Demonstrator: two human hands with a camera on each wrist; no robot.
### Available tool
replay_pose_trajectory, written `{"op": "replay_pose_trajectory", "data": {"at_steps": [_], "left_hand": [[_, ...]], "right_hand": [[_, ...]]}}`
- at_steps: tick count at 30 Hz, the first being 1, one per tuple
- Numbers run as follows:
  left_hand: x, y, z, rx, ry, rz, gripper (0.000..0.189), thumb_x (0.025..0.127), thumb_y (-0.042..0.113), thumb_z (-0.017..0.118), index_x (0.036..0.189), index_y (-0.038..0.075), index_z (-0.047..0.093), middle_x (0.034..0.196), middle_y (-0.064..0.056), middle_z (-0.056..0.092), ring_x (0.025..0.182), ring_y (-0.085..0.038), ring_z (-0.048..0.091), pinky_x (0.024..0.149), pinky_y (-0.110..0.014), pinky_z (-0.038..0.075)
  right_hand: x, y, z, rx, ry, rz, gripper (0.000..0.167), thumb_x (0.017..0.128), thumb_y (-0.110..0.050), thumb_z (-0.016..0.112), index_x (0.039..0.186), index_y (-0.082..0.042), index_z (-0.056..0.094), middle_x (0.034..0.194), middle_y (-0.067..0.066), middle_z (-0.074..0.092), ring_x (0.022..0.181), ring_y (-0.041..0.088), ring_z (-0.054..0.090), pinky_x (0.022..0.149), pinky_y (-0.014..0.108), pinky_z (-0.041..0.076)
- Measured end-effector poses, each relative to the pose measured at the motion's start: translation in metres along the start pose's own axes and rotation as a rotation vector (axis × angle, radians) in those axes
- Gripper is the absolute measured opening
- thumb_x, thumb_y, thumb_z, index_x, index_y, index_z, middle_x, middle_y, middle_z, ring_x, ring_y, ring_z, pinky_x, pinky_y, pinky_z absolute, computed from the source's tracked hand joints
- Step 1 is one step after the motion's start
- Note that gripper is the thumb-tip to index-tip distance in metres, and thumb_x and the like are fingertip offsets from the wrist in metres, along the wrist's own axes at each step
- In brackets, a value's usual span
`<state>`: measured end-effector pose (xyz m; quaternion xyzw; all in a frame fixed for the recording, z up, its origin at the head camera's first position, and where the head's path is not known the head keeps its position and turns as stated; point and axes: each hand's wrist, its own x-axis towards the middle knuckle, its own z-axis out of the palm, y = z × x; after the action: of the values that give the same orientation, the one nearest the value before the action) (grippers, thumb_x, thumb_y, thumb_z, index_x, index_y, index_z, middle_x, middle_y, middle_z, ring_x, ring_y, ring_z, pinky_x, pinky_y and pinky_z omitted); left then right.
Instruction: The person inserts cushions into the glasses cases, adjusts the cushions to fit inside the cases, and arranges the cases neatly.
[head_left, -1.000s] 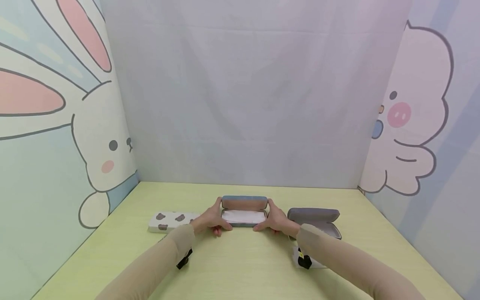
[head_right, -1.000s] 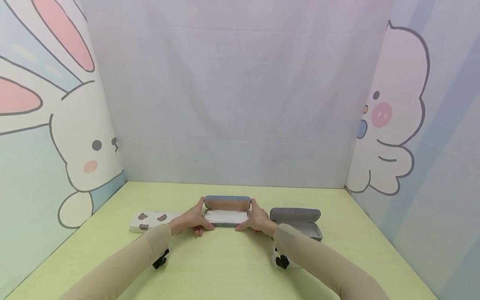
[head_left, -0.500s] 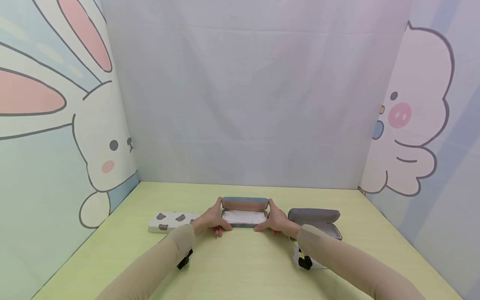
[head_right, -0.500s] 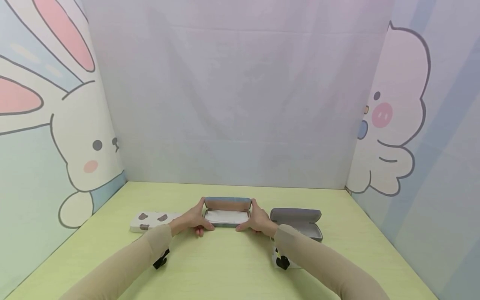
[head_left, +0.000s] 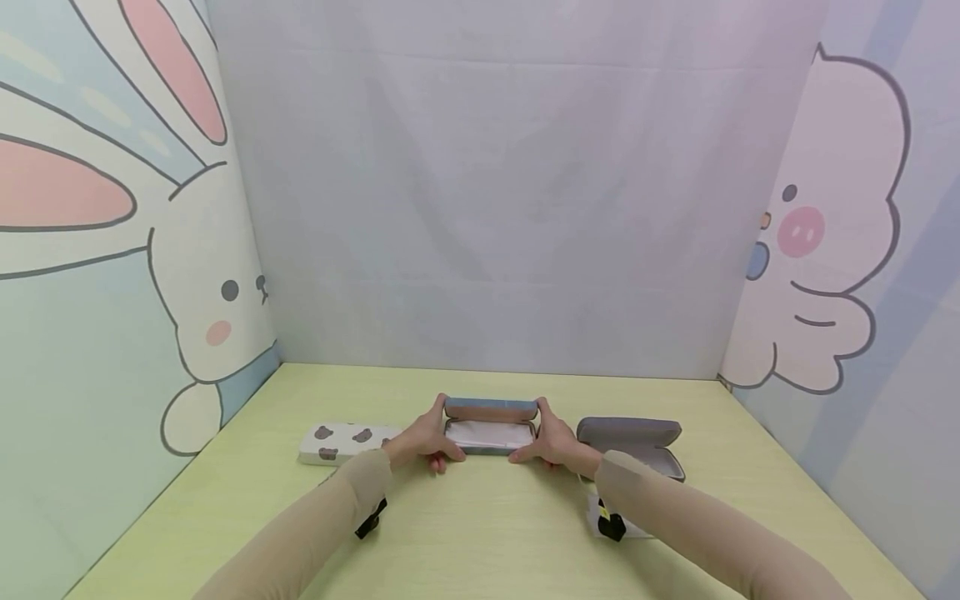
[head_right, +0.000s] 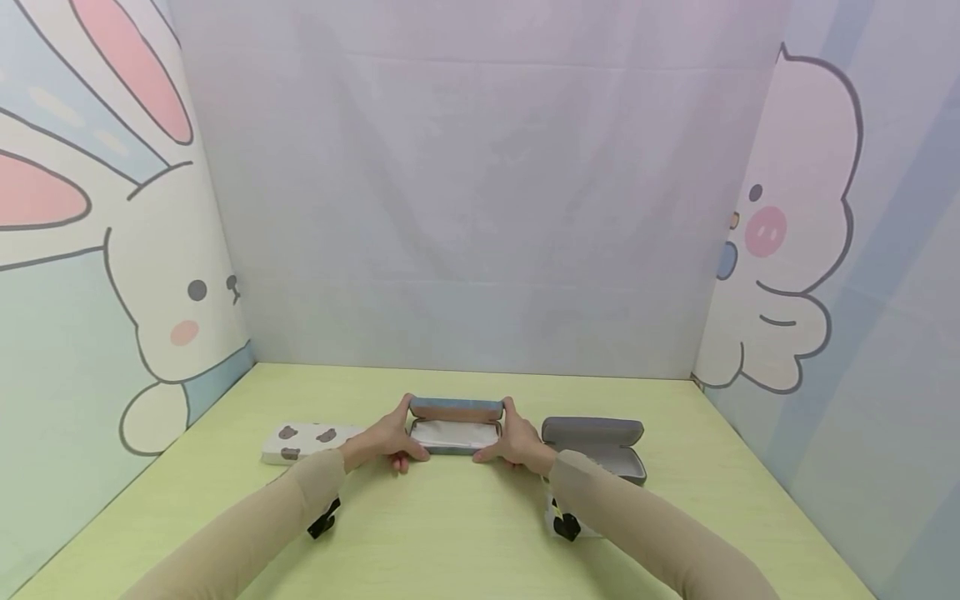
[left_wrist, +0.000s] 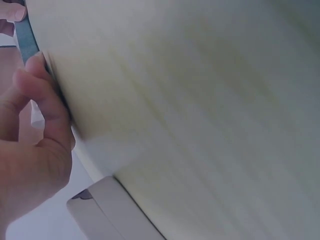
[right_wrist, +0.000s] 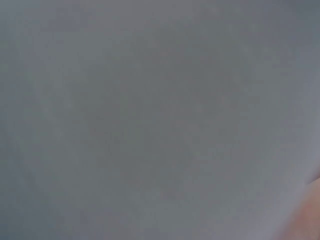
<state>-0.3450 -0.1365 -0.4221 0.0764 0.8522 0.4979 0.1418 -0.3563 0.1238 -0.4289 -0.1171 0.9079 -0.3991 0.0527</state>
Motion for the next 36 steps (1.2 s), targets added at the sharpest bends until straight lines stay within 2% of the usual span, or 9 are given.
{"op": "replay_pose_trajectory", "data": {"at_steps": [4,9,16,22,28,36], "left_hand": [[0.0013,-0.0005,0.0001,0.003,0.004,0.01,0.092,0.074,0.002,0.081,0.137,0.016,0.016,0.069,-0.018,0.062,0.038,-0.011,0.052,0.035,-0.023,0.046],[0.0016,-0.0002,0.0003,-0.002,0.002,0.004,0.092,0.075,0.001,0.081,0.137,0.017,0.015,0.072,-0.021,0.064,0.038,-0.011,0.052,0.036,-0.023,0.046],[-0.0003,0.0011,0.0013,-0.003,-0.002,0.021,0.081,0.075,0.0,0.08,0.129,0.015,0.022,0.075,-0.022,0.062,0.038,-0.011,0.053,0.036,-0.023,0.046],[-0.0023,0.0027,0.0009,0.002,-0.005,0.023,0.078,0.076,0.002,0.08,0.129,0.014,0.023,0.069,-0.019,0.062,0.038,-0.012,0.053,0.036,-0.023,0.046],[-0.0045,0.0032,-0.0001,-0.001,-0.01,0.052,0.077,0.076,0.001,0.079,0.128,0.012,0.024,0.061,-0.015,0.061,0.037,-0.012,0.052,0.036,-0.024,0.046],[-0.005,0.0033,-0.0001,0.005,0.002,0.053,0.078,0.075,0.001,0.08,0.129,0.015,0.025,0.057,-0.014,0.061,0.036,-0.013,0.052,0.036,-0.025,0.047]], "right_hand": [[0.0002,0.0005,-0.0002,0.009,0.0,-0.01,0.091,0.064,-0.032,0.091,0.129,-0.014,0.031,0.061,0.004,0.049,0.036,0.015,0.04,0.037,0.027,0.038],[-0.0008,0.0005,-0.0006,0.026,-0.005,-0.024,0.083,0.065,-0.03,0.09,0.123,-0.015,0.034,0.058,0.003,0.048,0.035,0.015,0.04,0.037,0.027,0.038],[-0.0028,-0.0002,-0.0013,0.027,-0.015,-0.024,0.085,0.067,-0.029,0.089,0.128,-0.017,0.032,0.059,0.005,0.051,0.036,0.017,0.042,0.037,0.029,0.04],[-0.0037,-0.0008,-0.0011,0.024,-0.008,-0.034,0.083,0.067,-0.028,0.089,0.128,-0.018,0.034,0.059,0.005,0.052,0.035,0.017,0.042,0.036,0.029,0.041],[-0.0039,-0.0012,-0.0011,0.024,-0.008,-0.044,0.082,0.068,-0.027,0.088,0.129,-0.018,0.034,0.061,0.006,0.053,0.035,0.017,0.042,0.037,0.029,0.041],[-0.0021,0.001,-0.0009,0.022,-0.02,-0.039,0.085,0.07,-0.028,0.087,0.133,-0.018,0.032,0.063,0.007,0.054,0.036,0.017,0.043,0.038,0.03,0.042]]}}
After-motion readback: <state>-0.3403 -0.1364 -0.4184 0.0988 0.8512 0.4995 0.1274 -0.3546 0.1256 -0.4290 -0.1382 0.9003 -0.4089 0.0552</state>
